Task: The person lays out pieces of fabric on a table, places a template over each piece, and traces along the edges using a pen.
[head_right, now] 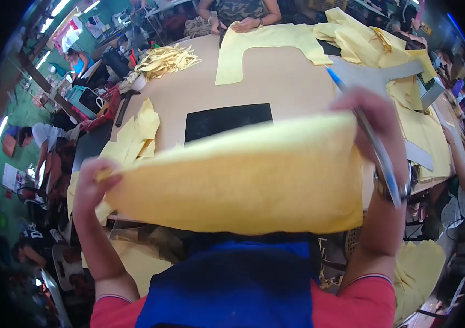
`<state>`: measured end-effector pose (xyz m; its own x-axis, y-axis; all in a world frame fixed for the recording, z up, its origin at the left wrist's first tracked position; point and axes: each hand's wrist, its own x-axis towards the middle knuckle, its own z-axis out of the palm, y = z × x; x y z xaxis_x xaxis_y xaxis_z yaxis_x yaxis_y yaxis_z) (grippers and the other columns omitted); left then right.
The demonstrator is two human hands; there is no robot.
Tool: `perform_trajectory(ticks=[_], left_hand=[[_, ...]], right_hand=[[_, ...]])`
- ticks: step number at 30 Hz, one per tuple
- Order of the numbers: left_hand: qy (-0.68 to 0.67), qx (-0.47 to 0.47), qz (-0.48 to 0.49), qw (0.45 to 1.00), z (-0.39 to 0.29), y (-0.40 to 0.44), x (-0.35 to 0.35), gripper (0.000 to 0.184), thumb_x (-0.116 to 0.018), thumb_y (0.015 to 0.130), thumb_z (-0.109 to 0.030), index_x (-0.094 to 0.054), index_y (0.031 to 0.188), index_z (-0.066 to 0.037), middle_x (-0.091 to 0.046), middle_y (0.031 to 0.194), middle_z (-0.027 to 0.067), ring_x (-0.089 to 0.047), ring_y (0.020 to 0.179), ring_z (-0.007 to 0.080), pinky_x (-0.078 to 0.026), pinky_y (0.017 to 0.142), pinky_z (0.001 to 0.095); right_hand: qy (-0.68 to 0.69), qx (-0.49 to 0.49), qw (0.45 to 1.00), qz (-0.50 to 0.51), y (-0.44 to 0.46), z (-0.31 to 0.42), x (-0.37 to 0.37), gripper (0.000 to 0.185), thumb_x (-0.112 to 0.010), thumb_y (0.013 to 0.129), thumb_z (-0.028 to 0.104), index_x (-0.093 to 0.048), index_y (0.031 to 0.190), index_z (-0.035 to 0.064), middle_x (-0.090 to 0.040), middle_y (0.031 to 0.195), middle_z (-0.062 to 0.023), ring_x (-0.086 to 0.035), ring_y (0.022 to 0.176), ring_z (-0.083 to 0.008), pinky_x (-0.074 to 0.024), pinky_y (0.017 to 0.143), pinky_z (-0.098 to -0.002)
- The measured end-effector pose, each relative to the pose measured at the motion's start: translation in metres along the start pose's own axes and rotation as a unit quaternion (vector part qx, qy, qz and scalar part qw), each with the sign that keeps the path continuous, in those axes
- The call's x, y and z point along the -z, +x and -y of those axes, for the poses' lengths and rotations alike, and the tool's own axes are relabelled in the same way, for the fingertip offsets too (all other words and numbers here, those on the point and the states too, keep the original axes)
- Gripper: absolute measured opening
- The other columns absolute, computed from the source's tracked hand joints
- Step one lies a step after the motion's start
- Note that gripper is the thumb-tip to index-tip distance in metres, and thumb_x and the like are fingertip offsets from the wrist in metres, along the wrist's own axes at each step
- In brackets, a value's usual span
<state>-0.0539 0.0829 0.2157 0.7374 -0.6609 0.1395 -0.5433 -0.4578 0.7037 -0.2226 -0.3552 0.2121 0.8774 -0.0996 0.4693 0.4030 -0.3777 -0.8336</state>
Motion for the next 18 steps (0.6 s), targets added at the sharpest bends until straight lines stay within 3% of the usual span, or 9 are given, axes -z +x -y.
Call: perform_trajectory(ticks=[1,2,4,5,6,9,12,15,18], left_hand=[[0.048,0.010,0.045,0.998,0.001,0.030,0.006,0.018,-0.072,0.080,-0.013,-0.068,0.091,0.001,-0.065,0.073,0.0067,-0.059,0.068,0.0100,-0.046,0.065,0.0254],[0.115,-0.016,0.054,0.992,0.016,0.065,0.003,0.022,-0.071,0.082,-0.018,-0.067,0.090,0.002,-0.062,0.069,0.0102,-0.059,0.067,0.0132,-0.046,0.065,0.0292],[0.277,-0.009,0.063,0.959,0.054,0.132,0.001,0.029,-0.073,0.080,-0.027,-0.069,0.088,0.001,-0.059,0.063,0.0138,-0.062,0.064,0.0220,-0.047,0.062,0.0370],[0.310,-0.001,0.034,0.950,0.073,0.165,-0.005,0.025,-0.072,0.080,-0.024,-0.070,0.087,0.000,-0.060,0.064,0.0116,-0.061,0.062,0.0185,-0.047,0.060,0.0339],[0.342,0.008,0.005,0.940,0.083,0.195,-0.006,0.022,-0.072,0.080,-0.022,-0.071,0.087,-0.001,-0.060,0.064,0.0095,-0.059,0.060,0.0150,-0.047,0.058,0.0308],[0.155,0.091,-0.066,0.981,0.072,0.269,0.010,0.019,-0.060,0.082,-0.011,-0.075,0.092,-0.009,-0.068,0.069,0.0074,-0.063,0.057,0.0130,-0.050,0.055,0.0316],[-0.056,-0.078,-0.271,0.958,0.028,0.292,0.027,0.030,-0.053,0.081,-0.006,-0.073,0.103,-0.007,-0.072,0.083,0.0057,-0.065,0.069,0.0099,-0.052,0.063,0.0261],[0.013,-0.179,-0.415,0.892,-0.023,0.268,0.026,0.023,-0.060,0.087,-0.014,-0.072,0.106,-0.008,-0.072,0.092,0.0064,-0.065,0.081,0.0121,-0.050,0.075,0.0255],[0.064,-0.286,-0.439,0.850,-0.024,0.231,0.007,0.026,-0.059,0.087,-0.007,-0.069,0.111,-0.006,-0.071,0.102,0.0087,-0.065,0.089,0.0147,-0.049,0.081,0.0275]], right_hand=[[-0.023,-0.009,1.000,0.018,0.019,-0.009,0.004,0.018,-0.074,0.083,0.019,-0.065,0.087,0.0036,-0.060,0.077,0.0019,-0.057,0.074,-0.0078,-0.0461,0.067,-0.0224],[-0.099,-0.145,0.984,0.006,0.039,-0.012,0.003,0.023,-0.075,0.082,0.022,-0.066,0.089,0.0025,-0.056,0.071,0.0013,-0.052,0.071,-0.0063,-0.0444,0.063,-0.0241],[-0.381,0.001,0.923,0.042,0.084,-0.063,0.017,0.030,-0.076,0.080,0.029,-0.065,0.091,0.0033,-0.053,0.065,-0.0045,-0.052,0.063,-0.0101,-0.0427,0.059,-0.0288],[-0.383,-0.098,0.915,0.085,0.107,-0.074,0.019,0.023,-0.073,0.081,0.024,-0.065,0.091,0.0041,-0.057,0.066,-0.0067,-0.055,0.063,-0.0126,-0.0434,0.059,-0.0300],[-0.359,-0.004,0.930,0.085,0.128,-0.100,0.027,0.015,-0.067,0.082,0.016,-0.067,0.092,0.0051,-0.061,0.068,-0.0070,-0.057,0.064,-0.0131,-0.0450,0.060,-0.0308],[-0.239,0.002,0.971,-0.028,0.183,-0.120,0.044,0.013,-0.061,0.081,0.005,-0.067,0.093,0.0046,-0.061,0.065,-0.0029,-0.052,0.054,-0.0100,-0.0424,0.050,-0.0283],[-0.213,0.117,0.954,-0.177,0.212,-0.097,0.066,0.016,-0.060,0.088,0.002,-0.067,0.101,0.0060,-0.066,0.082,0.0017,-0.059,0.071,-0.0044,-0.0485,0.062,-0.0209],[-0.215,0.182,0.918,-0.278,0.187,-0.037,0.052,0.006,-0.059,0.084,0.000,-0.062,0.089,0.0021,-0.063,0.079,-0.0052,-0.059,0.068,-0.0149,-0.0503,0.062,-0.0289],[-0.217,0.265,0.912,-0.226,0.161,-0.075,0.073,0.022,-0.060,0.089,0.001,-0.063,0.111,0.0035,-0.068,0.096,-0.0015,-0.061,0.085,-0.0077,-0.0503,0.075,-0.0236]])
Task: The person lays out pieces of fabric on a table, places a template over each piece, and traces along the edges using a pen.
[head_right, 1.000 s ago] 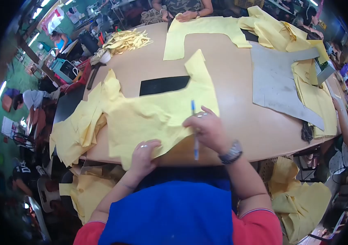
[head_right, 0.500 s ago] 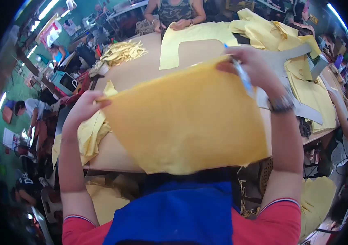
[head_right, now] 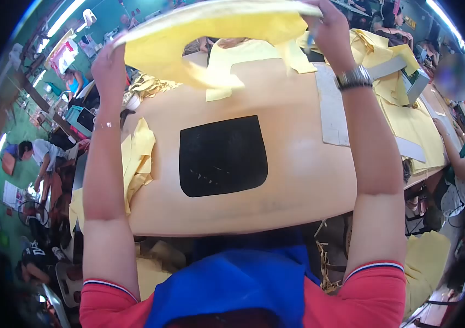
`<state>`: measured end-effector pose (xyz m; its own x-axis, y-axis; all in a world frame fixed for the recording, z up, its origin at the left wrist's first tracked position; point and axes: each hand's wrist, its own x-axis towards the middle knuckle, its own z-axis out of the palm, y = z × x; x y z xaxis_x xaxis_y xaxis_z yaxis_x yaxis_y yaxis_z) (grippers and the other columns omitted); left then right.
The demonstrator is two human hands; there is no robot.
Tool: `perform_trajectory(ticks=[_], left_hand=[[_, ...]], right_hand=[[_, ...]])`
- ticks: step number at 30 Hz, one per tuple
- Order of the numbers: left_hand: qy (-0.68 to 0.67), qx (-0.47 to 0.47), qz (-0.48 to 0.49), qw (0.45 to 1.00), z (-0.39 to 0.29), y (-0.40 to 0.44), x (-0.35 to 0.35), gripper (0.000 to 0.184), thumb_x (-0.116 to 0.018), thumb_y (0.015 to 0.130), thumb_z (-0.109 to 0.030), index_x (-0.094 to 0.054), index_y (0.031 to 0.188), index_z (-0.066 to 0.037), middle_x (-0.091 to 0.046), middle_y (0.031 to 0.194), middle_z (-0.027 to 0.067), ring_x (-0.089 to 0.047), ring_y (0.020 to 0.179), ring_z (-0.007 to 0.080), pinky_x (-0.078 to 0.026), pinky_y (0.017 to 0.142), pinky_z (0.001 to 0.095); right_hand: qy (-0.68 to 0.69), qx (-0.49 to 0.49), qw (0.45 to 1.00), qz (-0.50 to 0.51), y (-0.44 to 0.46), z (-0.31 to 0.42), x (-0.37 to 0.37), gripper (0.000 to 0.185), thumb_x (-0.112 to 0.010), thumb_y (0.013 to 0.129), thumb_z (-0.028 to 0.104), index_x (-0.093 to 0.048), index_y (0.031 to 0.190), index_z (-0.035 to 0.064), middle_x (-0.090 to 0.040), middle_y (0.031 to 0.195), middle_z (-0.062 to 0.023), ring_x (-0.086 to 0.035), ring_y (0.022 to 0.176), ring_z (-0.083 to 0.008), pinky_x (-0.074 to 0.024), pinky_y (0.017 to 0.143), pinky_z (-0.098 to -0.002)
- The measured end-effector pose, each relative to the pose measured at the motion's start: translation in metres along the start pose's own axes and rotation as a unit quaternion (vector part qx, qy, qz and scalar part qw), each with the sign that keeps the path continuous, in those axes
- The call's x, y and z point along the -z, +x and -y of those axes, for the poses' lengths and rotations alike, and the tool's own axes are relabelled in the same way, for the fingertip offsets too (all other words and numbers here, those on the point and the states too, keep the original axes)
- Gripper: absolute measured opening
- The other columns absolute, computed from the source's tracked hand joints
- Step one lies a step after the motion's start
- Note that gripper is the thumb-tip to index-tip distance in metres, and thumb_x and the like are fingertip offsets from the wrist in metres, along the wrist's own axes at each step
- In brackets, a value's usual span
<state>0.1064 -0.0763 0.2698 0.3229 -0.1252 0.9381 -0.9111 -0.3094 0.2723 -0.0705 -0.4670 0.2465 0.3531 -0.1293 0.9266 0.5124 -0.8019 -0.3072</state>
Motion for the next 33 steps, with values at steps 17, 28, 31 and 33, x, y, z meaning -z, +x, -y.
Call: perform_trajectory(ticks=[17,28,31,33], left_hand=[[0.060,0.132,0.396,0.907,-0.058,-0.318,0.093,0.038,-0.062,0.067,0.004,-0.070,0.100,-0.012,-0.067,0.102,0.0077,-0.062,0.091,0.0282,-0.050,0.080,0.0383],[0.043,0.158,0.354,0.921,-0.091,-0.348,0.120,0.043,-0.059,0.057,0.003,-0.073,0.095,-0.012,-0.065,0.093,0.0064,-0.059,0.082,0.0244,-0.048,0.073,0.0361],[0.040,0.149,0.344,0.926,-0.088,-0.350,0.123,0.039,-0.062,0.059,-0.001,-0.073,0.094,-0.012,-0.065,0.093,0.0062,-0.060,0.083,0.0239,-0.048,0.073,0.0360],[0.052,0.144,0.350,0.924,-0.085,-0.353,0.124,0.031,-0.070,0.064,-0.010,-0.072,0.095,-0.012,-0.065,0.094,0.0059,-0.060,0.083,0.0239,-0.047,0.072,0.0361]], right_hand=[[-0.071,-0.284,0.909,0.298,-0.302,0.082,0.039,0.014,-0.070,0.078,-0.002,-0.068,0.091,0.0024,-0.071,0.098,-0.0123,-0.068,0.089,-0.0241,-0.0541,0.079,-0.0319],[-0.463,-0.509,0.721,0.082,-0.293,0.023,0.142,0.040,-0.055,0.092,0.047,-0.062,0.103,0.0090,-0.068,0.087,-0.0163,-0.064,0.086,-0.0373,-0.0499,0.074,-0.0436],[-0.489,-0.501,0.713,0.035,-0.330,-0.043,0.164,0.048,-0.059,0.090,0.050,-0.060,0.107,0.0049,-0.068,0.090,-0.0156,-0.065,0.085,-0.0328,-0.0492,0.072,-0.0438],[-0.376,-0.571,0.727,-0.062,-0.331,-0.061,0.166,0.050,-0.063,0.088,0.049,-0.059,0.109,0.0039,-0.067,0.090,-0.0122,-0.064,0.083,-0.0268,-0.0489,0.071,-0.0418]])
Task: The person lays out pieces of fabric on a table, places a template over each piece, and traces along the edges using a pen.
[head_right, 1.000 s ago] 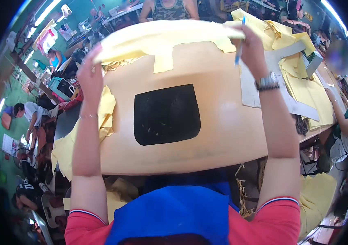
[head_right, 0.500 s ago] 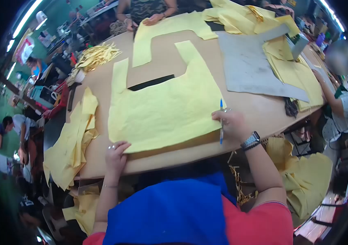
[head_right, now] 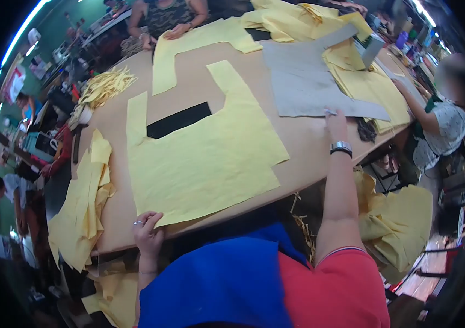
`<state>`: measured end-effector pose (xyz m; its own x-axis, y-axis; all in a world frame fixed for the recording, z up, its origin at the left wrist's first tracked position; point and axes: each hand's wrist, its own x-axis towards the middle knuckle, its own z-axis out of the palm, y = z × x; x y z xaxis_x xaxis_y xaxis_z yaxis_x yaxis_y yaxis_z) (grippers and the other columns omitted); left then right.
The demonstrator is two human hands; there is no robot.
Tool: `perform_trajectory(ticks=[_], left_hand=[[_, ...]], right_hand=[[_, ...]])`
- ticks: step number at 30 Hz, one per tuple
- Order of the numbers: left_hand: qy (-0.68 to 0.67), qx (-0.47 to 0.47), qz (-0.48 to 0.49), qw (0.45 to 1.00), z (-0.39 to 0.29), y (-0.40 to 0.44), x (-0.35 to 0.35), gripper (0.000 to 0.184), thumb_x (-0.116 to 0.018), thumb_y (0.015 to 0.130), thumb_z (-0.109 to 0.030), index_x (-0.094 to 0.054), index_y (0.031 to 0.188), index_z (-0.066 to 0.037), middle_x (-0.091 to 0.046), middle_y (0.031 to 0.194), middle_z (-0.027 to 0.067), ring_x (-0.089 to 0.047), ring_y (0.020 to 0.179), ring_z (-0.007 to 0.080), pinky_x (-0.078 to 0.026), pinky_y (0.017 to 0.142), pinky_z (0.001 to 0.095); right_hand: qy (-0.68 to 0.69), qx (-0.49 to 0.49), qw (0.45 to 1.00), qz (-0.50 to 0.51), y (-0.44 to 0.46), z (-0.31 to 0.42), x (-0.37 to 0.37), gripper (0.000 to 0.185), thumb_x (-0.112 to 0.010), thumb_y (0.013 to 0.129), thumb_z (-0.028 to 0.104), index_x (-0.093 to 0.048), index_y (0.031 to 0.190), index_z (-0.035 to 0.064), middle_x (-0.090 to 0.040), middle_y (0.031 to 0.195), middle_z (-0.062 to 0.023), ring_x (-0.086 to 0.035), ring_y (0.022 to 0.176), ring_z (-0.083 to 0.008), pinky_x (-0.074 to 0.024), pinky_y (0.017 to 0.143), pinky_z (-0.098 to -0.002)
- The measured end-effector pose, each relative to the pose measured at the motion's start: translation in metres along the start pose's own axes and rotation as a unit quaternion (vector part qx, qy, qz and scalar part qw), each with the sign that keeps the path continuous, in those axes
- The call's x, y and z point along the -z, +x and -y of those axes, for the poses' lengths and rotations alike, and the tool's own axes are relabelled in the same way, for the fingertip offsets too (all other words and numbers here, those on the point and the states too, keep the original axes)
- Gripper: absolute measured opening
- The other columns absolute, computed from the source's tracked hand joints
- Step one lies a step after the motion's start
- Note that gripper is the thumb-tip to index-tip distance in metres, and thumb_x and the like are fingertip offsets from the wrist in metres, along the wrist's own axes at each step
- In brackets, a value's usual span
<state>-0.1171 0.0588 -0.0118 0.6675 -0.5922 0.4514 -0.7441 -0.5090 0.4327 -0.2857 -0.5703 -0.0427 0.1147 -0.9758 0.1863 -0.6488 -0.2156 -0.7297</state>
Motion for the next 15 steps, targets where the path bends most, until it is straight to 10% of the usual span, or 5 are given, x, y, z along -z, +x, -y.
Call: perform_trajectory(ticks=[5,8,12,15], left_hand=[[0.042,-0.027,-0.014,0.999,-0.014,0.010,0.006,0.050,-0.068,0.073,-0.057,-0.071,0.097,-0.013,-0.065,0.097,0.0045,-0.060,0.086,0.0241,-0.045,0.076,0.0373],[0.057,-0.024,-0.006,0.998,-0.012,0.008,0.006,0.054,-0.064,0.076,-0.063,-0.070,0.098,-0.014,-0.065,0.099,0.0041,-0.059,0.090,0.0239,-0.044,0.078,0.0373],[0.054,0.015,-0.013,0.998,-0.010,0.006,0.006,0.049,-0.059,0.084,-0.057,-0.069,0.103,-0.012,-0.064,0.103,0.0078,-0.058,0.095,0.0266,-0.043,0.083,0.0380],[-0.103,0.082,-0.080,0.988,-0.006,0.015,0.007,0.048,-0.055,0.090,-0.051,-0.067,0.108,-0.008,-0.063,0.104,0.0126,-0.058,0.098,0.0284,-0.041,0.091,0.0378]], right_hand=[[0.587,-0.180,0.787,-0.061,-0.004,0.054,0.006,0.038,-0.074,0.084,0.031,-0.055,0.111,0.0113,-0.061,0.082,-0.0033,-0.057,0.066,-0.0134,-0.0501,0.059,-0.0317],[0.597,-0.230,0.768,0.021,-0.002,0.097,-0.003,0.037,-0.075,0.084,0.025,-0.054,0.111,0.0100,-0.062,0.086,-0.0014,-0.056,0.060,-0.0131,-0.0488,0.054,-0.0281],[0.475,-0.012,0.879,0.039,0.004,0.150,-0.008,0.031,-0.075,0.082,0.016,-0.059,0.108,0.0104,-0.064,0.093,0.0000,-0.060,0.069,-0.0108,-0.0459,0.053,-0.0217],[0.503,0.081,0.857,0.080,-0.032,0.211,0.019,0.031,-0.072,0.084,0.014,-0.059,0.111,0.0095,-0.064,0.103,-0.0005,-0.062,0.086,-0.0115,-0.0493,0.066,-0.0237]])
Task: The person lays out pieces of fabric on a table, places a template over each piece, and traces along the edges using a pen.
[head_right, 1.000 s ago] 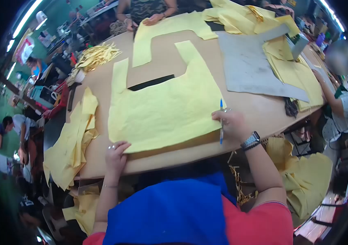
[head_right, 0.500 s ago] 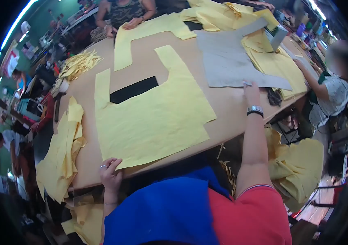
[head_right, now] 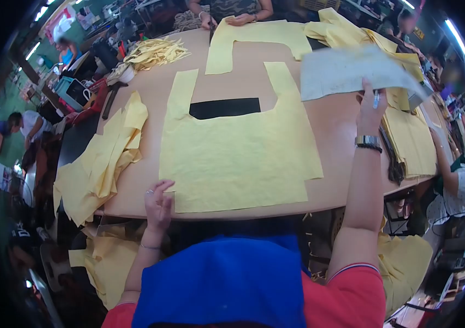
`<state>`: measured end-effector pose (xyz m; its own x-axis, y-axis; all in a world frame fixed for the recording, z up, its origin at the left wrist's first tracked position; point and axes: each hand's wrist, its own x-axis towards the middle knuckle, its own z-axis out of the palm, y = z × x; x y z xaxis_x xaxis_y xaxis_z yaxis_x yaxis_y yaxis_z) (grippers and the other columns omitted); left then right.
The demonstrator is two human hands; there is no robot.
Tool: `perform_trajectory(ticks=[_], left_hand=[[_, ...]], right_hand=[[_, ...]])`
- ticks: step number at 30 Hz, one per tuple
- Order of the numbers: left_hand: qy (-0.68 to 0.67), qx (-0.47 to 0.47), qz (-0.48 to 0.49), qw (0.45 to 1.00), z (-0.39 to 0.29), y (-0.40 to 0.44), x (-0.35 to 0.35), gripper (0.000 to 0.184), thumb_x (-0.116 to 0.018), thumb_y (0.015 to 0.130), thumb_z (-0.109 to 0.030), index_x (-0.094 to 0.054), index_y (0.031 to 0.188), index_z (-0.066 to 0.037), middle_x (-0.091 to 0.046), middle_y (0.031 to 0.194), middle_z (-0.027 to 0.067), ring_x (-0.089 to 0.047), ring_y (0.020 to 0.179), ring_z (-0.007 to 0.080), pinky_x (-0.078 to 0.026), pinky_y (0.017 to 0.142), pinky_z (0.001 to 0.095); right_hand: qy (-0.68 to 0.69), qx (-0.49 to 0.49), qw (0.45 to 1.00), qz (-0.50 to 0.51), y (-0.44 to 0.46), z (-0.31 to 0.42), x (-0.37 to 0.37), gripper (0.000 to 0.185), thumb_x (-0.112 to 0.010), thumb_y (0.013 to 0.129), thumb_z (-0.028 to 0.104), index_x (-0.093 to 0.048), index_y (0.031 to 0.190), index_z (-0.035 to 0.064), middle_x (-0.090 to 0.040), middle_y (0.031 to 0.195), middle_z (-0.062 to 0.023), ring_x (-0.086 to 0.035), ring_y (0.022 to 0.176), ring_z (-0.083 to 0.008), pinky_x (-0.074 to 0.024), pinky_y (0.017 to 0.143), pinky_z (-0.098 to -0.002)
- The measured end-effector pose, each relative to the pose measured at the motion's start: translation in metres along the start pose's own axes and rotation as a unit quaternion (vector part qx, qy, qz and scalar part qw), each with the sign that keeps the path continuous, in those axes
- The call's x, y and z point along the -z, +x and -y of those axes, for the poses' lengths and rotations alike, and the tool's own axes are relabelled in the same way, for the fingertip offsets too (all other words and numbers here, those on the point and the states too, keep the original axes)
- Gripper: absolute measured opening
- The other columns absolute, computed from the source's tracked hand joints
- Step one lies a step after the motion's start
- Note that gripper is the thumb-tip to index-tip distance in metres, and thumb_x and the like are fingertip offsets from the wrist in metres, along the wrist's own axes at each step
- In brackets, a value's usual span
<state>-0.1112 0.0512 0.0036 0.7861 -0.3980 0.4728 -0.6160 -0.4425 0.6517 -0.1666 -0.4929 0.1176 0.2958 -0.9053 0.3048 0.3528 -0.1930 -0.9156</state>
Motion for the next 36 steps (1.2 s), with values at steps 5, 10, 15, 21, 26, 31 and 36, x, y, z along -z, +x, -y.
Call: perform_trajectory(ticks=[5,10,15,21,26,31,36], left_hand=[[-0.240,0.135,0.001,0.961,-0.011,0.049,-0.006,0.055,-0.051,0.094,-0.052,-0.058,0.123,-0.005,-0.058,0.121,0.0147,-0.051,0.115,0.0273,-0.033,0.103,0.0382],[-0.658,0.292,0.137,0.681,-0.002,0.098,-0.047,0.084,-0.042,0.090,-0.069,-0.024,0.150,-0.013,-0.036,0.147,0.0147,-0.034,0.136,0.0283,-0.026,0.110,0.0465],[-0.709,0.329,0.198,0.592,0.009,0.099,-0.064,0.077,-0.058,0.090,-0.052,-0.025,0.149,-0.015,-0.051,0.132,0.0114,-0.052,0.118,0.0219,-0.042,0.097,0.0359],[-0.348,0.370,0.019,0.861,0.044,0.080,-0.023,0.065,-0.073,0.083,-0.011,-0.036,0.136,-0.005,-0.064,0.102,0.0101,-0.064,0.088,0.0161,-0.053,0.073,0.0258],[-0.204,0.330,0.073,0.919,0.045,0.076,-0.006,0.059,-0.074,0.081,-0.008,-0.042,0.129,0.003,-0.065,0.093,0.0107,-0.065,0.078,0.0152,-0.054,0.068,0.0253],[-0.150,0.305,0.079,0.937,0.060,0.073,-0.009,0.051,-0.076,0.080,-0.011,-0.051,0.122,0.005,-0.064,0.087,0.0073,-0.062,0.074,0.0117,-0.051,0.065,0.0242],[-0.088,0.303,0.082,0.945,0.041,0.078,-0.008,0.051,-0.077,0.079,-0.014,-0.055,0.121,0.003,-0.060,0.081,0.0030,-0.058,0.069,0.0095,-0.048,0.060,0.0238]], right_hand=[[0.156,0.022,0.977,0.144,-0.059,0.079,-0.051,0.032,-0.066,0.088,0.013,-0.056,0.117,0.0040,-0.063,0.113,-0.0046,-0.061,0.101,-0.0143,-0.0478,0.086,-0.0260],[0.147,-0.086,0.952,0.254,-0.109,0.093,-0.059,0.043,-0.061,0.091,0.020,-0.052,0.128,-0.0012,-0.062,0.116,-0.0089,-0.059,0.104,-0.0147,-0.0461,0.091,-0.0272],[0.147,-0.204,0.926,0.283,-0.113,0.040,-0.038,0.047,-0.063,0.091,0.018,-0.050,0.132,0.0000,-0.061,0.121,-0.0089,-0.059,0.106,-0.0142,-0.0474,0.091,-0.0266],[-0.073,-0.175,0.935,0.299,-0.092,-0.050,0.014,0.044,-0.070,0.087,0.014,-0.054,0.126,0.0000,-0.066,0.110,-0.0094,-0.062,0.096,-0.0130,-0.0505,0.083,-0.0256],[-0.279,-0.116,0.905,0.299,-0.108,-0.079,0.022,0.049,-0.076,0.082,0.015,-0.056,0.125,0.0007,-0.067,0.087,-0.0042,-0.061,0.076,-0.0092,-0.0493,0.065,-0.0238],[-0.325,-0.135,0.899,0.260,-0.112,-0.079,0.021,0.055,-0.081,0.077,0.016,-0.057,0.124,-0.0003,-0.062,0.079,-0.0020,-0.057,0.067,-0.0085,-0.0485,0.061,-0.0241],[-0.352,-0.081,0.900,0.244,-0.115,-0.076,0.021,0.055,-0.082,0.076,0.016,-0.059,0.123,-0.0010,-0.057,0.074,0.0015,-0.053,0.064,-0.0066,-0.0460,0.057,-0.0227]])
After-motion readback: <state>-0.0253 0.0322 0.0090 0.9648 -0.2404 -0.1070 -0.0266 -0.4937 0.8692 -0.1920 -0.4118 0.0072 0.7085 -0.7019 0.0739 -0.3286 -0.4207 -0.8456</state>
